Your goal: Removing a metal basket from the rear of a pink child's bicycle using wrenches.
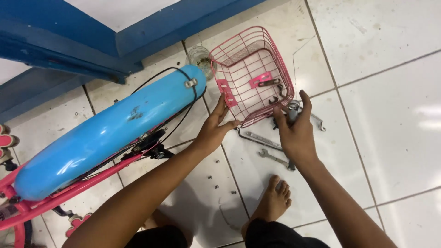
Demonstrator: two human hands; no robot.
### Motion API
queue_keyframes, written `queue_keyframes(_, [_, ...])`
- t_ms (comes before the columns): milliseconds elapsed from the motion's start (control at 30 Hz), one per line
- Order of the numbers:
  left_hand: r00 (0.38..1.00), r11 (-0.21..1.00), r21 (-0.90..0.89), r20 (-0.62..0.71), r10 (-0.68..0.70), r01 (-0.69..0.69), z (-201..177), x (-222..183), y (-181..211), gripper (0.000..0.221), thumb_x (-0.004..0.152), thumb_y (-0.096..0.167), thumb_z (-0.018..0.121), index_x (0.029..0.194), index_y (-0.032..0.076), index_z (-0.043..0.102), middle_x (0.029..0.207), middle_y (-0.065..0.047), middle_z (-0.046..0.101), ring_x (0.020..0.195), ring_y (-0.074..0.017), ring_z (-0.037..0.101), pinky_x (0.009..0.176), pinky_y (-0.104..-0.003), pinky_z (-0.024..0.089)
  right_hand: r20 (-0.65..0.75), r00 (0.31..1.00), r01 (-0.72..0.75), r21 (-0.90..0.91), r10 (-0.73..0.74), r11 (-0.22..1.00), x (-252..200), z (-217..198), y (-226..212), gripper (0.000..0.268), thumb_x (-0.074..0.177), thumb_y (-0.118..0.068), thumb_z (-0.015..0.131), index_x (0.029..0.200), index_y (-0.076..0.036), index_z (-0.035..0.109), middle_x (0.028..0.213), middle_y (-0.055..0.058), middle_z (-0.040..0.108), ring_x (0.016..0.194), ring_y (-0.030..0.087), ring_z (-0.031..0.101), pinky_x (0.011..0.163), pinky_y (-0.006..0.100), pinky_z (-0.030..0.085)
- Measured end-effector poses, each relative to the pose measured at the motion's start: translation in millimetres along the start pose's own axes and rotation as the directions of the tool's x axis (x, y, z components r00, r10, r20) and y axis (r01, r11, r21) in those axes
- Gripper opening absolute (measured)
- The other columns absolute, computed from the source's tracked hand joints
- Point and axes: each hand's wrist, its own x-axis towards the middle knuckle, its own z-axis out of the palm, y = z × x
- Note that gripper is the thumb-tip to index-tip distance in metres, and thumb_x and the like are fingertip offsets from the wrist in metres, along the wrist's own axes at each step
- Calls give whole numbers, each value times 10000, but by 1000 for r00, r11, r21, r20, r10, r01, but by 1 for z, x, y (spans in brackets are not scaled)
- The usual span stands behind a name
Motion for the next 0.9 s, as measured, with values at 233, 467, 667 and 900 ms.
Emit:
queue_keyframes(233, [999, 890, 454, -18, -40, 44, -16, -44, -17, 680, 1043, 217, 571, 1624, 66, 252, 1638, -229, 341, 1462, -352, 447, 1074, -414, 523, 43, 992, 122, -238, -115, 964, -22, 43, 60, 468, 1002, -371, 612, 1407, -172, 486, 674, 145, 655, 792, 431, 716, 750, 552, 525])
queue_keyframes(467, [837, 139, 835, 544, -64, -532, -88, -81, -105, 264, 1053, 265, 514, 1207, 76, 615, 966, -85, 651, 730, -195, 666, 528, -338, 545, 673, 652, 748, -492, -349, 446, -33, 92, 168, 239, 940, -262, 659, 1164, -187, 623, 957, 66, 742, 757, 345, 762, 663, 470, 609])
queue_keyframes(667, [819, 196, 814, 569, -79, -547, -90, -116, -143, 280, 1085, 249, 532, 1244, 28, 596, 999, -125, 640, 686, -192, 655, 500, -326, 533, 827, 438, 894, -361, -353, 264, -44, 125, 217, 324, 925, -271, 690, 1217, -157, 612, 1057, 54, 657, 763, 302, 767, 626, 454, 628])
queue_keyframes(900, [866, 464, 830, 448, -223, -310, -82, -116, -142, 184, 1103, 99, 465, 1218, -19, 547, 1024, -141, 614, 730, -164, 619, 559, -300, 483, 780, 431, 902, -375, -454, 212, -47, 137, 230, 224, 915, -148, 671, 1136, -161, 642, 1084, 13, 643, 811, 221, 765, 600, 341, 621])
